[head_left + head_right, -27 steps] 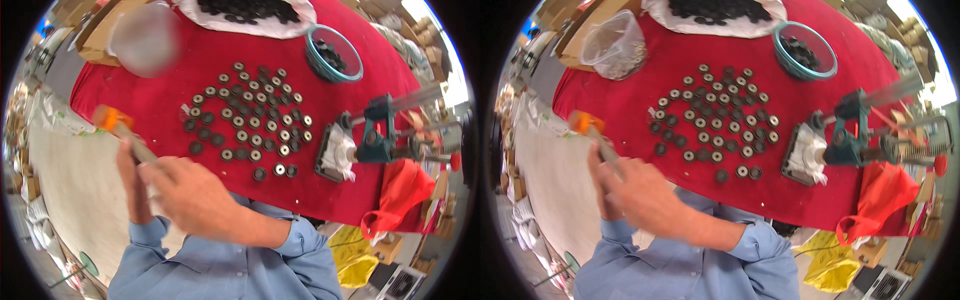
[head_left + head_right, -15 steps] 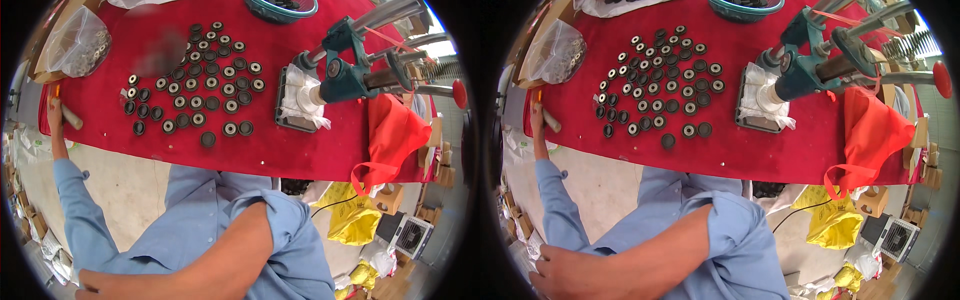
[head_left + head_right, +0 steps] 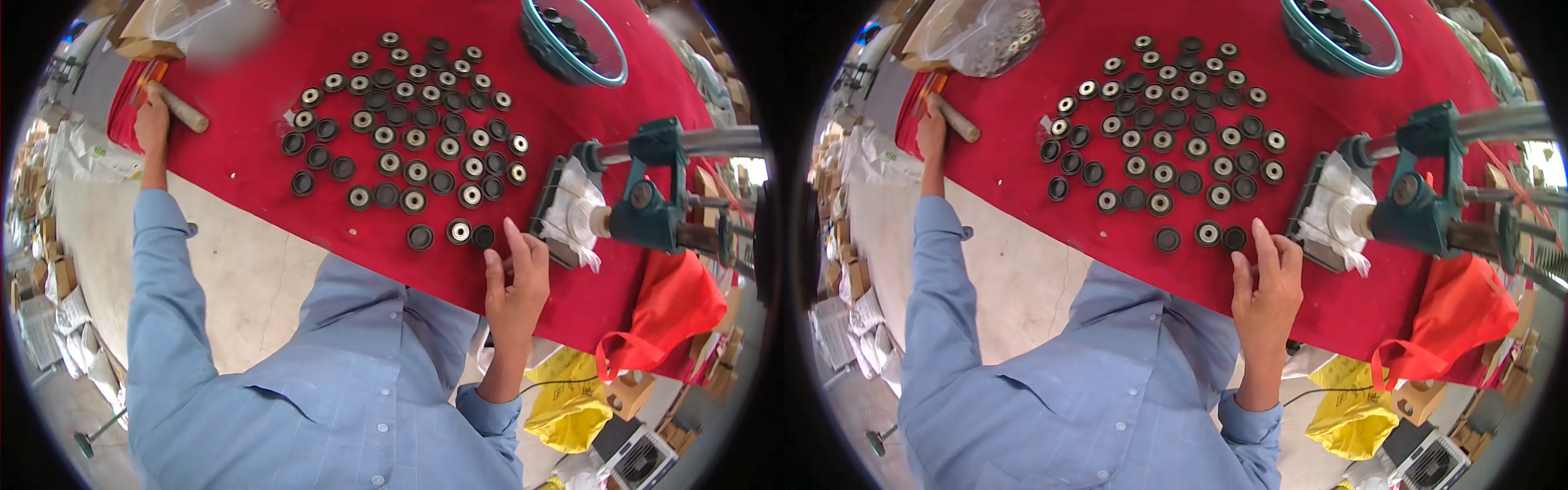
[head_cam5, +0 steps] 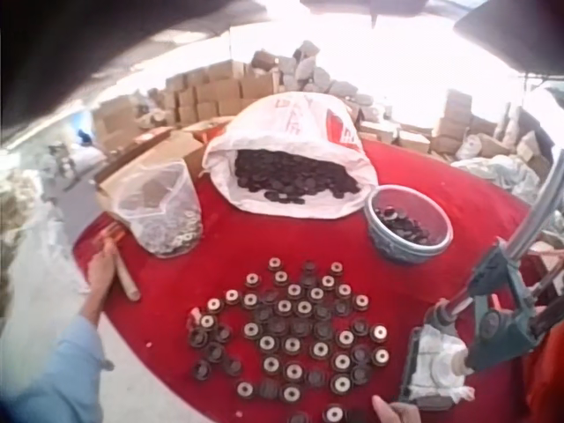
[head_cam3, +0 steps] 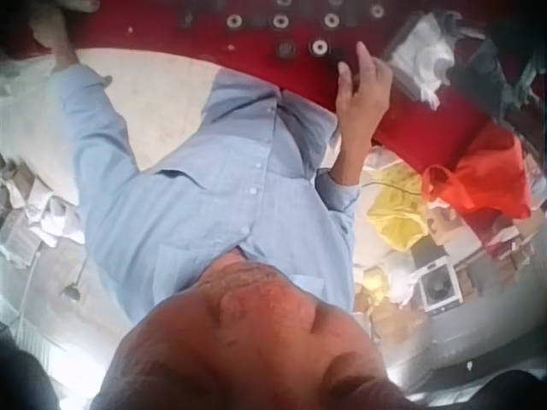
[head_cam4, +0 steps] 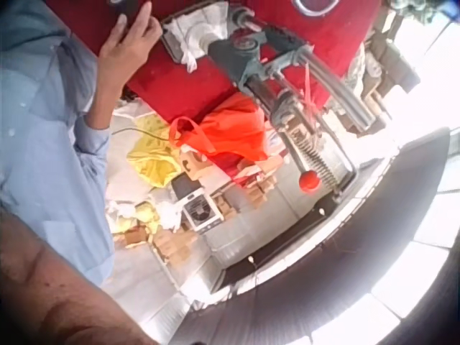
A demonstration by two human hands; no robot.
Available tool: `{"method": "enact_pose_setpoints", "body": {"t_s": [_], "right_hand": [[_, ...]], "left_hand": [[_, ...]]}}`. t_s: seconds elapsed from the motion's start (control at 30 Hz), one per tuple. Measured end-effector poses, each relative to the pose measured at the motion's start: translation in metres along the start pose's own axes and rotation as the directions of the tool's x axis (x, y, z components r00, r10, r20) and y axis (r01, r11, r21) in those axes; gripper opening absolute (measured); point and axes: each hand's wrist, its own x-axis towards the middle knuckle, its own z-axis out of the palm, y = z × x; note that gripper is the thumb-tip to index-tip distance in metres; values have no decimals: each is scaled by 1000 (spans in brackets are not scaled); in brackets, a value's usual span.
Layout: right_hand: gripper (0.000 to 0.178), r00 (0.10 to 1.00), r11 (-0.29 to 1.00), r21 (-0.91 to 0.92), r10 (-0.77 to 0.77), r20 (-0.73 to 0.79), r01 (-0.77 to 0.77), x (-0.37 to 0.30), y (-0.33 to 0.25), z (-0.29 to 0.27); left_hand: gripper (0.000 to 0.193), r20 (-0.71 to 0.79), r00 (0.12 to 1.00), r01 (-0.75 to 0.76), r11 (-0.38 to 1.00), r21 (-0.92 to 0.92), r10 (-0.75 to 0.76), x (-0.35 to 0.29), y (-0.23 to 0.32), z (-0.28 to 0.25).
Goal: The person arranges small circular magnets and metal washers on a red tablecloth, stacking them into pairs. They then use a manual press tool to compress the stacked components one by one, placing the finished units into a pile.
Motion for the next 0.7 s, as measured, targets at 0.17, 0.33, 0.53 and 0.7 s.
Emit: {"method": "enact_pose_setpoints", "body": {"t_s": [0.17, 0.33, 0.53, 0.7], "right_hand": [[39, 987, 984, -97, -156, -36, 151, -6, 20, 19], [38, 997, 997, 17, -76, -4, 76, -4, 18, 15], [39, 995, 977, 201, -49, -85, 65, 5, 13, 22], [27, 946, 958, 3, -284, -154, 288, 11, 2, 34]], "left_hand": [[36, -175, 924, -381, 828, -412, 339, -146, 17, -39], [20, 41, 820, -424, 655, -626, 570, -311, 67, -79], [29, -17, 696, -559, 527, -640, 718, -345, 88, -85], [32, 168, 757, -323, 585, -744, 631, -345, 81, -87]]}}
